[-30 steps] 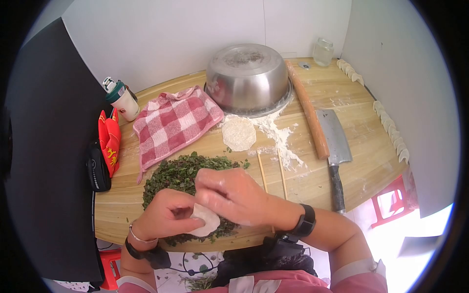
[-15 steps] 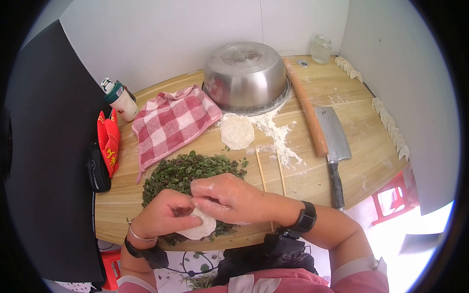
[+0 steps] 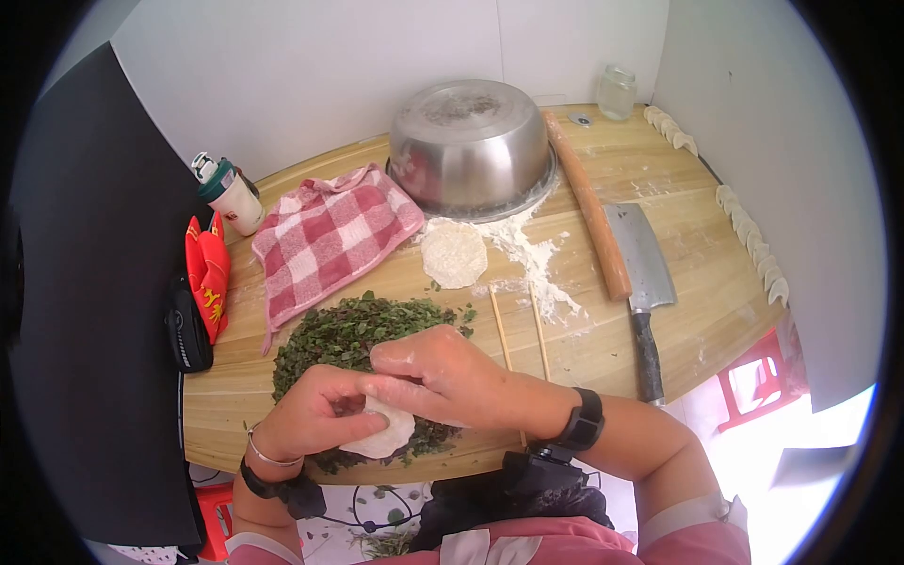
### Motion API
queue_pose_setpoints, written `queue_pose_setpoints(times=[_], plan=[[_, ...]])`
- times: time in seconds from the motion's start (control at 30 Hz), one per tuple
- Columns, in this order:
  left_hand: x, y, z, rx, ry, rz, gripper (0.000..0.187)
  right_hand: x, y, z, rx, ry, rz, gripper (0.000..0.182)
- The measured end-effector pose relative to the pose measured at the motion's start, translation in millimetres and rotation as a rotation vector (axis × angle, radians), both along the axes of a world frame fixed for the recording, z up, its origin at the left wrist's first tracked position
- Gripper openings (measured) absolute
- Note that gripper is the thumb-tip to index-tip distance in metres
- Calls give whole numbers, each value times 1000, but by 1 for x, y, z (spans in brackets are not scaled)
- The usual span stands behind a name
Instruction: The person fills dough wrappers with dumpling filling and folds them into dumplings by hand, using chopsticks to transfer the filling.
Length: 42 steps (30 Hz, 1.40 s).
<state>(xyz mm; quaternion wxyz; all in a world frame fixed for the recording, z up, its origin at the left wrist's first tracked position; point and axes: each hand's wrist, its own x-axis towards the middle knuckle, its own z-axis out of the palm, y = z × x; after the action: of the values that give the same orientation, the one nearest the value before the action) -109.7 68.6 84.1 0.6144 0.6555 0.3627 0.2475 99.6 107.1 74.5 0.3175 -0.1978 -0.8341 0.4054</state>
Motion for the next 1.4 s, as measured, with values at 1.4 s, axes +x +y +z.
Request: queue_pose_setpoints(times=[1.4], plan=[[-1, 0, 7, -105, -153, 142, 16, -2, 1, -6, 124, 31, -69, 20]])
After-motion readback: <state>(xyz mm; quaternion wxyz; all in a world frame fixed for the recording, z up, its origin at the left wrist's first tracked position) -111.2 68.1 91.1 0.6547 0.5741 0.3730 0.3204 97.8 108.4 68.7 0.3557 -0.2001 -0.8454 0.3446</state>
